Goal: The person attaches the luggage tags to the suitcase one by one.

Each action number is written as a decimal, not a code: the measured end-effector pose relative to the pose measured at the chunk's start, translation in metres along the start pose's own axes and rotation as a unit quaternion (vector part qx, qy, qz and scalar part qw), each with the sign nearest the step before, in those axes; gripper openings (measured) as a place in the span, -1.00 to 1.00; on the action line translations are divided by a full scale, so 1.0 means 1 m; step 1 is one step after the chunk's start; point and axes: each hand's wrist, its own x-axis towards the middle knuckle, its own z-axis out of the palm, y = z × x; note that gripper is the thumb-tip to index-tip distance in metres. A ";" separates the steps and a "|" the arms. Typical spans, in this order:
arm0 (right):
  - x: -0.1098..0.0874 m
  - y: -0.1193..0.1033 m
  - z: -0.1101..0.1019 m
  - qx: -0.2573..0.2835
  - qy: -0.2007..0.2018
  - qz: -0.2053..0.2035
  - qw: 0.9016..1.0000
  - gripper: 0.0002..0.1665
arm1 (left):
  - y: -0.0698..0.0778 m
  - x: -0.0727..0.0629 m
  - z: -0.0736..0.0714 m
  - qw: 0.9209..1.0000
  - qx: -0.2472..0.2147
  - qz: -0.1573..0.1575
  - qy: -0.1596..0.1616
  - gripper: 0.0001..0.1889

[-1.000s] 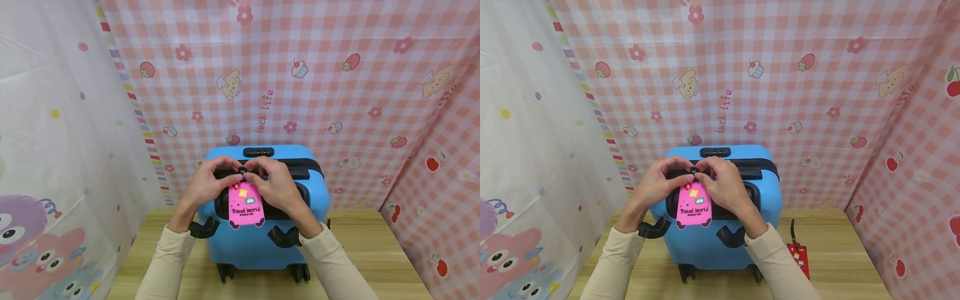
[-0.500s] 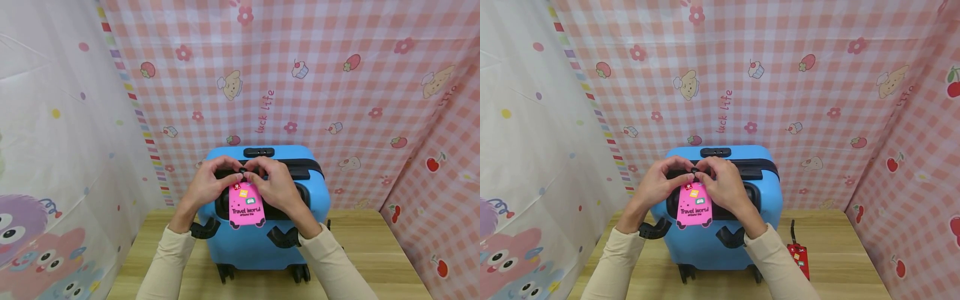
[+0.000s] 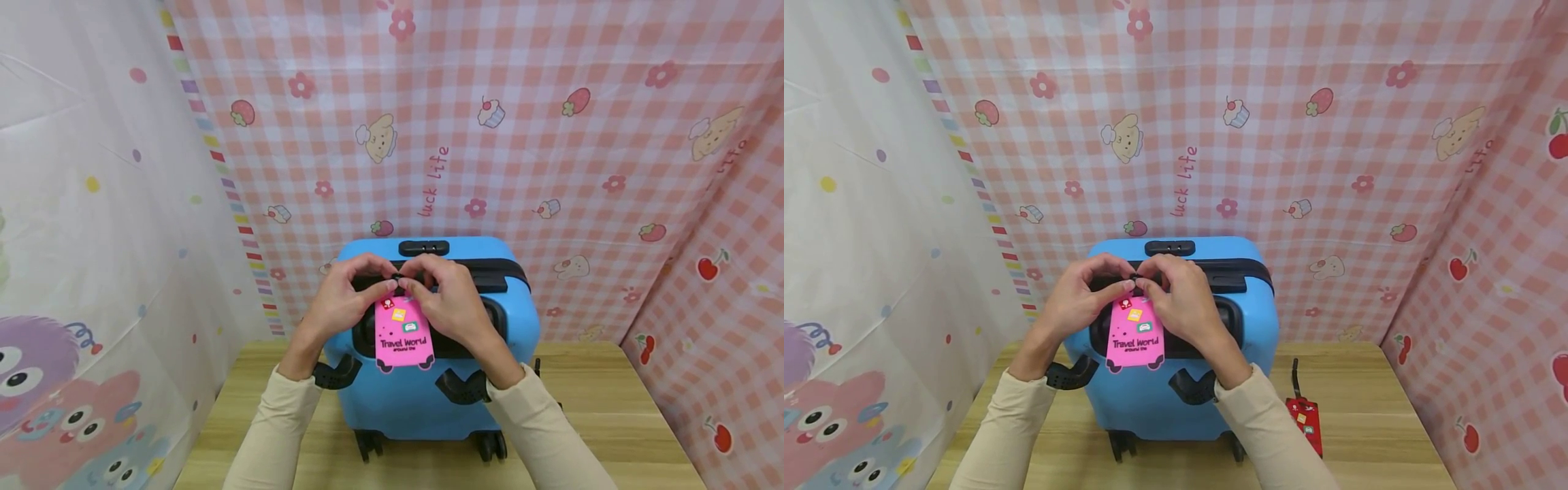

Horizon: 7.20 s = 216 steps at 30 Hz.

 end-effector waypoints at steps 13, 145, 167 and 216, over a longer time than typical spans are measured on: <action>-0.001 0.000 0.001 0.001 0.005 0.003 1.000 -0.91 | 0.002 0.000 0.001 1.000 0.005 0.001 0.010 -0.89; -0.286 0.300 -0.036 0.046 0.016 0.540 0.840 -0.02 | -0.027 -0.028 -0.011 0.983 0.178 0.002 0.044 -0.54; -0.268 0.295 -0.030 0.037 0.009 0.537 0.843 -0.25 | -0.026 -0.026 -0.011 0.983 0.180 0.002 0.044 -0.53; -0.256 0.261 -0.067 -0.051 0.012 0.437 0.898 -0.62 | -0.027 -0.026 -0.010 0.983 0.175 -0.007 0.050 -0.54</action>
